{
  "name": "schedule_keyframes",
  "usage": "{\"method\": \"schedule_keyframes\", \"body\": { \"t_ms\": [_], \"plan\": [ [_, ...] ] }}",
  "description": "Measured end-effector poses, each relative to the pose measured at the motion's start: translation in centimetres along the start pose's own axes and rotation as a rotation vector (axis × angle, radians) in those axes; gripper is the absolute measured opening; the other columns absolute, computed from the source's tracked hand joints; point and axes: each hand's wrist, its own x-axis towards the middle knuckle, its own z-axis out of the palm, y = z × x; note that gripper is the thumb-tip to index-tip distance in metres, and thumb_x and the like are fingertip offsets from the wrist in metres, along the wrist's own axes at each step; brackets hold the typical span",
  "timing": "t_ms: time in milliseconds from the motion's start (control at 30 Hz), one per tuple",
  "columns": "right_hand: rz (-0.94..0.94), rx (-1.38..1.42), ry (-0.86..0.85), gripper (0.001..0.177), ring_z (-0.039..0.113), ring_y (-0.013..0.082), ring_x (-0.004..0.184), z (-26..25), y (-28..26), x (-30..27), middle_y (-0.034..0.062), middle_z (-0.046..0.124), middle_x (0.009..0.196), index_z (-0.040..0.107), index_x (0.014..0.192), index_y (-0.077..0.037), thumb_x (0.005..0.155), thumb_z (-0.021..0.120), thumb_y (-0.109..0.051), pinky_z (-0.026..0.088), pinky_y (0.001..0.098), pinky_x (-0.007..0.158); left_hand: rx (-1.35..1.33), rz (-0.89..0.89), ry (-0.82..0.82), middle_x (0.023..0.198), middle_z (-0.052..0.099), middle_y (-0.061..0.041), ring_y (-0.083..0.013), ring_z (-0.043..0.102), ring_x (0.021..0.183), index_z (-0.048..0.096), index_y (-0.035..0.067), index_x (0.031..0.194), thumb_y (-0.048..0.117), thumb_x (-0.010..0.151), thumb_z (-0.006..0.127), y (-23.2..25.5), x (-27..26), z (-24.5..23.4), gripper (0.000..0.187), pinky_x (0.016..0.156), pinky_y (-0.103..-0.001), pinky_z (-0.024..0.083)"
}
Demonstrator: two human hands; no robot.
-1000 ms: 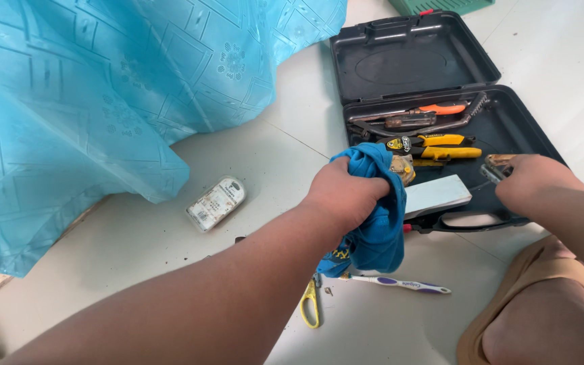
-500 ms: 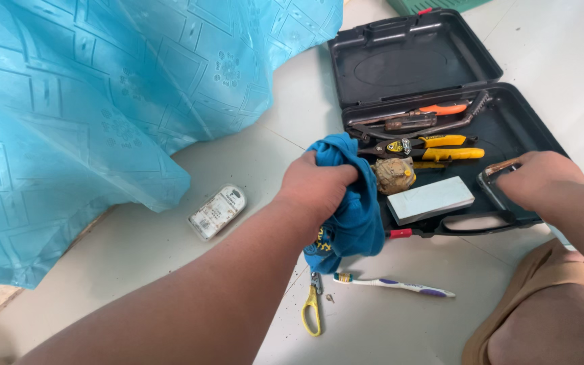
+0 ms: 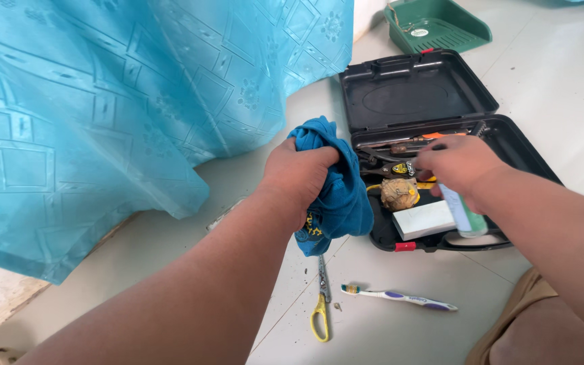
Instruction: The person cleans several metal tools by spraying them with a liquid from a small bottle and wiping them with a blue cloth. The person also uses a toothbrush to scrub a rusty hammer. The tools are handled one at a time and placed back into a black toolbox.
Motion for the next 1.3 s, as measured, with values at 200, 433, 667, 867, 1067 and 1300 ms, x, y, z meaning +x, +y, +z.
{"method": "schedule_keyframes", "body": {
  "t_ms": [200,433,667,867,1067,1300],
  "plan": [
    [-0.059,0.092,-0.265,0.028,0.065,0.0189,0.073,1.9,-5.1,-4.1,0.0109,0.071,0.09,0.069,0.109,-0.007,0.082,0.072,-0.015,0.052,0.0315,0.059,-0.167,0.075,-0.027,0.103,0.074,-0.013,-0.026,0.072,0.09,0.07,0.009,0.114,0.019,0.068,0.075,0.5,-0.7,-1.8,0.047,0.081,-0.042,0.06],
    [-0.253,0.212,-0.463,0.034,0.058,0.0167,0.055,1.9,-10.3,-7.9,0.0079,0.066,0.081,0.067,0.114,-0.008,0.081,0.065,-0.012,0.05,0.0316,0.049,-0.506,0.144,-0.322,0.103,0.072,-0.013,-0.0279,0.071,0.086,0.064,0.009,0.115,0.029,0.077,0.069,3.6,-1.8,-3.0,0.044,0.077,-0.043,0.062],
    [-0.359,0.072,-0.306,0.034,0.058,0.0157,0.055,0.1,-14.9,-10.9,0.0075,0.067,0.083,0.066,0.117,-0.009,0.084,0.063,-0.018,0.052,0.0339,0.048,-0.615,0.145,-0.314,0.094,0.074,-0.016,-0.0289,0.074,0.075,0.065,0.001,0.11,0.03,0.078,0.072,9.1,-1.1,-1.2,0.044,0.067,-0.047,0.066],
    [-0.311,-0.091,-0.197,0.028,0.06,0.0159,0.057,-2.9,-16.9,-13.1,0.009,0.066,0.08,0.067,0.11,-0.007,0.089,0.061,-0.024,0.055,0.0369,0.049,-0.565,0.166,-0.296,0.093,0.074,-0.015,-0.0265,0.073,0.073,0.068,0.001,0.103,0.028,0.08,0.072,11.4,-1.6,1.4,0.036,0.068,-0.043,0.065],
    [-0.429,-0.114,-0.095,0.023,0.059,0.0169,0.054,-6.5,-18.4,-14.6,0.0094,0.068,0.076,0.071,0.097,0.0,0.084,0.063,-0.018,0.053,0.0324,0.051,-0.335,0.28,-0.4,0.087,0.079,-0.014,-0.0252,0.075,0.07,0.072,0.0,0.101,0.033,0.078,0.07,15.1,-3.0,2.1,0.04,0.067,-0.039,0.064],
    [-0.489,-0.113,0.1,0.024,0.061,0.0168,0.054,-9.3,-19.2,-16.7,0.011,0.068,0.073,0.072,0.097,0.0,0.084,0.061,-0.017,0.054,0.0333,0.051,-0.281,0.452,-0.347,0.09,0.075,-0.014,-0.0232,0.074,0.073,0.068,0.002,0.106,0.035,0.075,0.071,18.4,-5.2,4.4,0.045,0.064,-0.039,0.064]
  ]
}}
